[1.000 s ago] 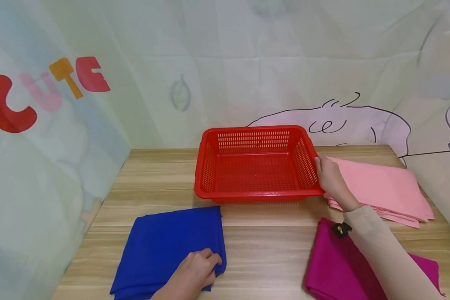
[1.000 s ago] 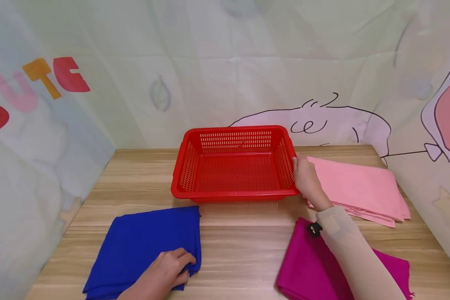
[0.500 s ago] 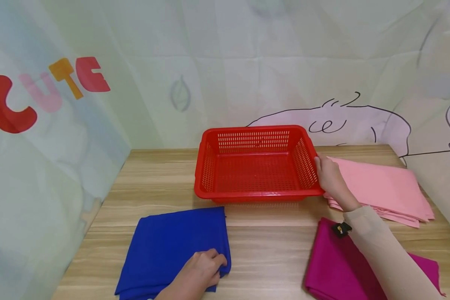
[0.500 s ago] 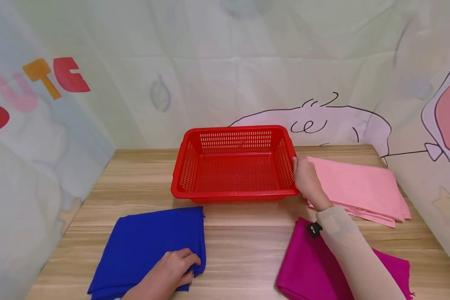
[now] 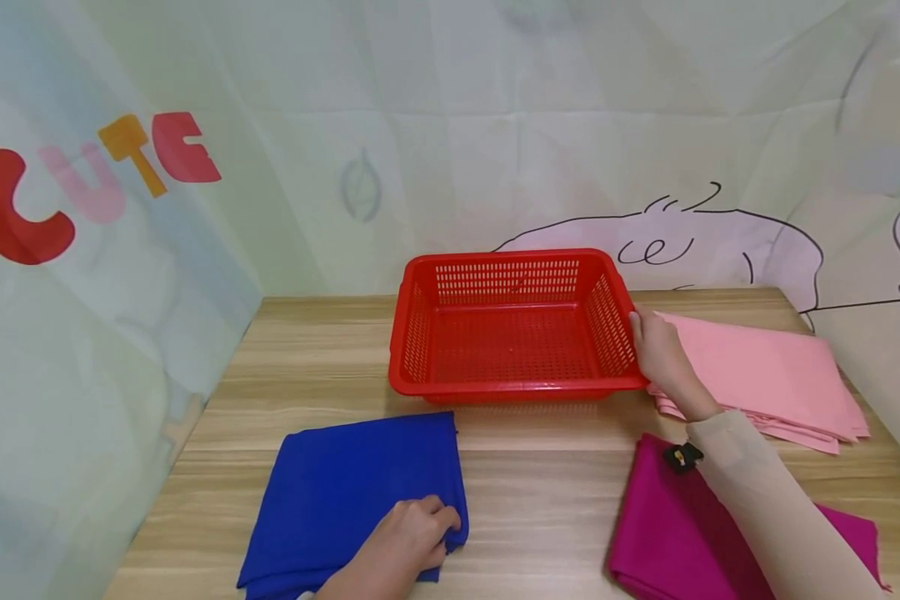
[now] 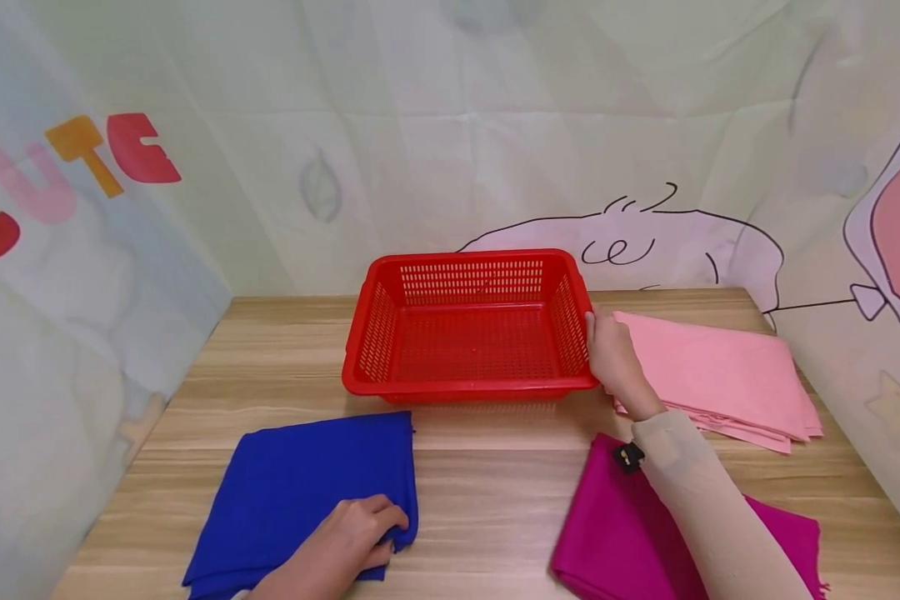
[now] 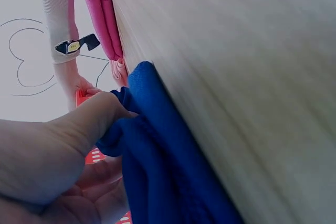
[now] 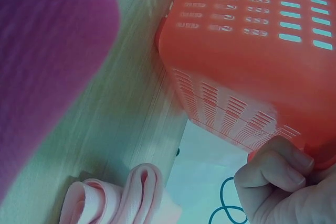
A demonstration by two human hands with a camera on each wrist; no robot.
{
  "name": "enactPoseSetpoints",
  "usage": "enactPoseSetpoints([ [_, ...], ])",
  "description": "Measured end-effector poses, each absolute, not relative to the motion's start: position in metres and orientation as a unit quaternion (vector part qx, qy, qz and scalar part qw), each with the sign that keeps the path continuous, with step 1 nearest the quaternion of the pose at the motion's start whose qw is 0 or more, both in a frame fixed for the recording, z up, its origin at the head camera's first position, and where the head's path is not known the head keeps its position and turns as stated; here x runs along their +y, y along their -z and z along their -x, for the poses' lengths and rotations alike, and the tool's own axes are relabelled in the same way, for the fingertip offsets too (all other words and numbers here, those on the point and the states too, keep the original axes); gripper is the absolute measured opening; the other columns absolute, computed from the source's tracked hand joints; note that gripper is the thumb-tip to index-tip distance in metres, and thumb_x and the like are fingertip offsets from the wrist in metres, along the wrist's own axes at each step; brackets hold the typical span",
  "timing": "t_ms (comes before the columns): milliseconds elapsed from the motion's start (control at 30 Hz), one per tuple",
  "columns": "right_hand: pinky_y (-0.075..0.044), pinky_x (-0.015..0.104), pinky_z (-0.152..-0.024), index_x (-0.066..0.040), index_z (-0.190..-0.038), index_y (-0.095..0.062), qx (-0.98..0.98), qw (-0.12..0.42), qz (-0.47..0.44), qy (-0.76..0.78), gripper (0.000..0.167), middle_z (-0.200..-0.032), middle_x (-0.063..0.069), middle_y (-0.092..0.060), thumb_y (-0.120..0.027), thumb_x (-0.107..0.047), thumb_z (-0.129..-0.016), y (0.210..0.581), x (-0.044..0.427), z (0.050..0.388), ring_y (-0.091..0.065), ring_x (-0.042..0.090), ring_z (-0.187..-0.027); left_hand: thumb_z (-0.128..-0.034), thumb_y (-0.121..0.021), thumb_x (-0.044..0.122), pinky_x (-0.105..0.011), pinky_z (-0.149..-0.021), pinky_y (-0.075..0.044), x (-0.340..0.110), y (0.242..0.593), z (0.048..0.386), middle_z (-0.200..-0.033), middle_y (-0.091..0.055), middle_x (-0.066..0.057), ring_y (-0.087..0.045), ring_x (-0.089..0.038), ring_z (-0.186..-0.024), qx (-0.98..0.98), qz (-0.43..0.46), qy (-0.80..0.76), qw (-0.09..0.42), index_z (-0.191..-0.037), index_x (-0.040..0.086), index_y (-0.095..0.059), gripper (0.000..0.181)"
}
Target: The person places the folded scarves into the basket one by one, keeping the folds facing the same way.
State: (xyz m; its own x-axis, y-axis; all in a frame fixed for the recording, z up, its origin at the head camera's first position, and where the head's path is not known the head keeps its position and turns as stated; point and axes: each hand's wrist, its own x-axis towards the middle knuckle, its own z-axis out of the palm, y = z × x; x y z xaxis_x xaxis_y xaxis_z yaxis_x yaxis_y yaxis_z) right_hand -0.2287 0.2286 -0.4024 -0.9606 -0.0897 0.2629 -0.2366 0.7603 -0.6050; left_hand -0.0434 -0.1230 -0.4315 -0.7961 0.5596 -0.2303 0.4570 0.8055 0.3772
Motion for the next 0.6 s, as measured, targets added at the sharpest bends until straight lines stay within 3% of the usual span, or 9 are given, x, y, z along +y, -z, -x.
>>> enactPoseSetpoints([
  [333,-0.049,0.052,-0.065,0.016,-0.126,-0.051,-0.934,0.103,-0.08,-0.332,0.037,-0.08,0.022,-0.054,-0.032,-0.011,-0.109,0.401,0.228,0.23,-0.054,0.034,-0.07,-0.0871,-0.075,0.009,-0.027,-0.072,-0.058,-0.116,0.429,0.045,-0.089,-0.066,0.0,-0.061,-0.007,-0.074,0.934,-0.275,-0.145,0.176,-0.103,0.011,-0.074,0.016],
  [600,-0.048,0.05,-0.064,0.014,-0.119,-0.054,-0.934,0.108,-0.081,-0.33,0.034,-0.077,0.02,-0.052,-0.032,-0.01,-0.109,0.402,0.229,0.23,-0.053,0.034,-0.069,-0.0861,-0.076,0.008,-0.026,-0.07,-0.057,-0.11,0.429,0.046,-0.086,-0.065,0.001,-0.061,-0.007,-0.073,0.934,-0.279,-0.143,0.172,-0.102,0.012,-0.074,0.016],
])
